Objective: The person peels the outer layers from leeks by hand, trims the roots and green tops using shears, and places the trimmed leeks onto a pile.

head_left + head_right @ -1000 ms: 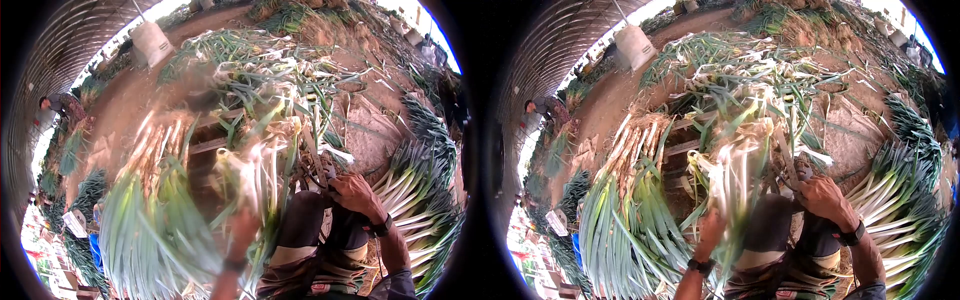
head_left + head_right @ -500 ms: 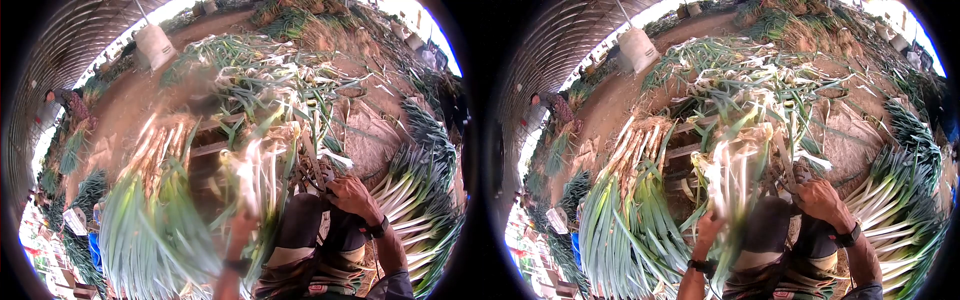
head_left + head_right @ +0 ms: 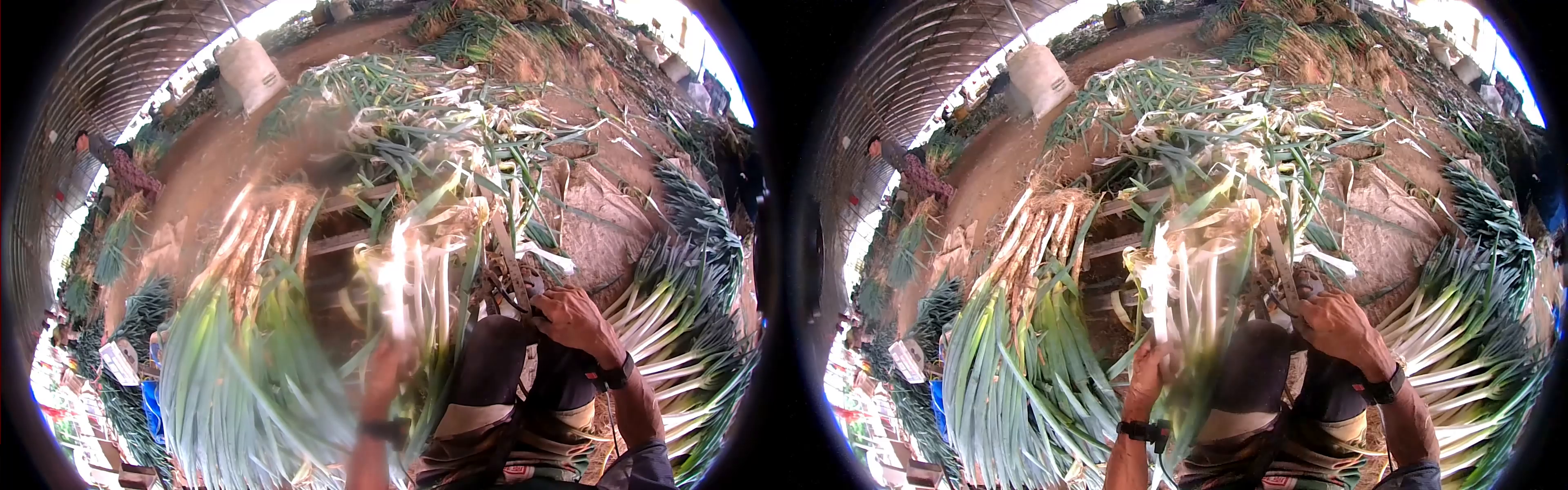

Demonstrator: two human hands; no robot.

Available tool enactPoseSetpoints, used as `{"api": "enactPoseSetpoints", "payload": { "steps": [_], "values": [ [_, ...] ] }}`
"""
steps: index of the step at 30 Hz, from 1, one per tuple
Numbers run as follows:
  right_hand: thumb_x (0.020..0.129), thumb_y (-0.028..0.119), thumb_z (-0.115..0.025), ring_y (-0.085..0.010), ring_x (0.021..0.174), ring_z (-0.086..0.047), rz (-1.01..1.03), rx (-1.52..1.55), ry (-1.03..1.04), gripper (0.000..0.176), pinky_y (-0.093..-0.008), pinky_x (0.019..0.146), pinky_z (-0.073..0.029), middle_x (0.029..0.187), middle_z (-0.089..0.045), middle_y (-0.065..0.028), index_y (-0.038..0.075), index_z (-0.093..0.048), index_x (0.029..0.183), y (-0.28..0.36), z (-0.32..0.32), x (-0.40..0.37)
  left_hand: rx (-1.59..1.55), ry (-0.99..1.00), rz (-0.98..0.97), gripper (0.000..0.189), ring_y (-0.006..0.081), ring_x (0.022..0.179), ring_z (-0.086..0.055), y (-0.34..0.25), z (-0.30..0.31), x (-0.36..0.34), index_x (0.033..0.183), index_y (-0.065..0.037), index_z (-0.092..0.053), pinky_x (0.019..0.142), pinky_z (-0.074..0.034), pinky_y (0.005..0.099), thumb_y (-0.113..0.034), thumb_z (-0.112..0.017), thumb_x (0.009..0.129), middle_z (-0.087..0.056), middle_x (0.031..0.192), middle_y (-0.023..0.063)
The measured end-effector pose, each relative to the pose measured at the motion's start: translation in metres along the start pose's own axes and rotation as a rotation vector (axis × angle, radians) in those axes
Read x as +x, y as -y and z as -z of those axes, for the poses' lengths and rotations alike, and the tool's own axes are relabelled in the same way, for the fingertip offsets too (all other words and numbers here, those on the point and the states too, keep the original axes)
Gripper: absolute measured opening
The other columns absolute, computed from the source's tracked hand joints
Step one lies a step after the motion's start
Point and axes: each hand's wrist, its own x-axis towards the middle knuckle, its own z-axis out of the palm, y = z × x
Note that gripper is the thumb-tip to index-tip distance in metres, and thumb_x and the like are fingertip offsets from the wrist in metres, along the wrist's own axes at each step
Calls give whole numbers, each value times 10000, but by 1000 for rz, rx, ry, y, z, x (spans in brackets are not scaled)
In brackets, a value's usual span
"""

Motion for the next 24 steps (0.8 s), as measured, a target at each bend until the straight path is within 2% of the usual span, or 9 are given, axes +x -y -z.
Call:
{"api": "enactPoseSetpoints", "payload": {
  "steps": [2, 5, 8, 10, 12, 19, 21, 22, 24],
  "values": [
    [802, 182, -725, -327, 787, -628, 1, 2, 0, 194, -444, 719, -490, 758, -609, -108, 55, -605, 887, 1, 0, 1, -69, -28, -83, 270, 151, 733, -635, -5, -6, -1, 1103, -23, -656, 632, -499, 244, -197, -682, 898, -689, 957, 54],
    [804, 181, -723, -328, 791, -629, -9, -10, 2, 190, -444, 721, -490, 765, -612, -108, 58, -610, 896, 4, 2, 1, 8, -290, 10, 328, 162, 664, -627, -43, -40, -9, 1128, -4, -610, 569, -490, 244, -210, -699, 889, -677, 932, 84],
    [808, 182, -720, -326, 795, -634, -6, -13, 9, 191, -445, 726, -492, 775, -619, -111, 62, -626, 923, 1, -1, 0, 243, -397, -92, 392, 180, 693, -646, 4, -20, 31, 1159, 18, -576, 565, -510, 295, -219, -706, 876, -676, 931, 125],
    [811, 184, -716, -330, 806, -638, -8, -13, 21, 199, -449, 738, -495, 789, -627, -113, 65, -638, 951, -2, -4, -1, 550, -400, -279, 413, 189, 703, -658, 46, -1, 60, 1157, 37, -571, 559, -523, 326, -219, -712, 865, -677, 936, 152],
    [818, 187, -710, -335, 811, -643, -22, 6, 57, 210, -452, 740, -498, 800, -636, -120, 65, -645, 976, -2, -2, -1, 754, -398, -320, 452, 223, 748, -683, 48, -7, 63, 1164, 66, -562, 582, -544, 373, -218, -716, 848, -677, 934, 202],
    [892, 230, -665, -353, 769, -654, -44, 262, 315, 217, -434, 696, -514, 804, -653, -170, 56, -632, 1016, -1, 10, 53, 812, -273, -174, 602, 305, 847, -698, 30, -27, 63, 1188, 80, -586, 717, -559, 400, -318, -780, 780, -703, 959, 233],
    [912, 246, -650, -346, 782, -652, -5, 301, 369, 220, -434, 712, -515, 841, -662, -171, 55, -631, 1019, -7, -10, 82, 881, -342, -204, 634, 314, 862, -700, 18, -41, 56, 1187, 75, -601, 755, -556, 410, -336, -805, 749, -710, 974, 230],
    [956, 290, -606, -297, 814, -659, 23, 304, 419, 253, -429, 746, -520, 887, -673, -148, 46, -632, 1016, -7, -19, 98, 806, -323, -122, 621, 325, 879, -699, 16, -42, 57, 1189, 55, -618, 801, -540, 423, -315, -809, 729, -713, 992, 217],
    [966, 336, -596, -275, 833, -655, 14, 393, 482, 304, -417, 763, -522, 892, -669, -136, 40, -636, 1024, -16, -50, 120, 844, -348, -139, 577, 305, 852, -695, 22, -38, 61, 1173, 40, -634, 761, -539, 413, -293, -794, 730, -718, 981, 206]
  ]
}}
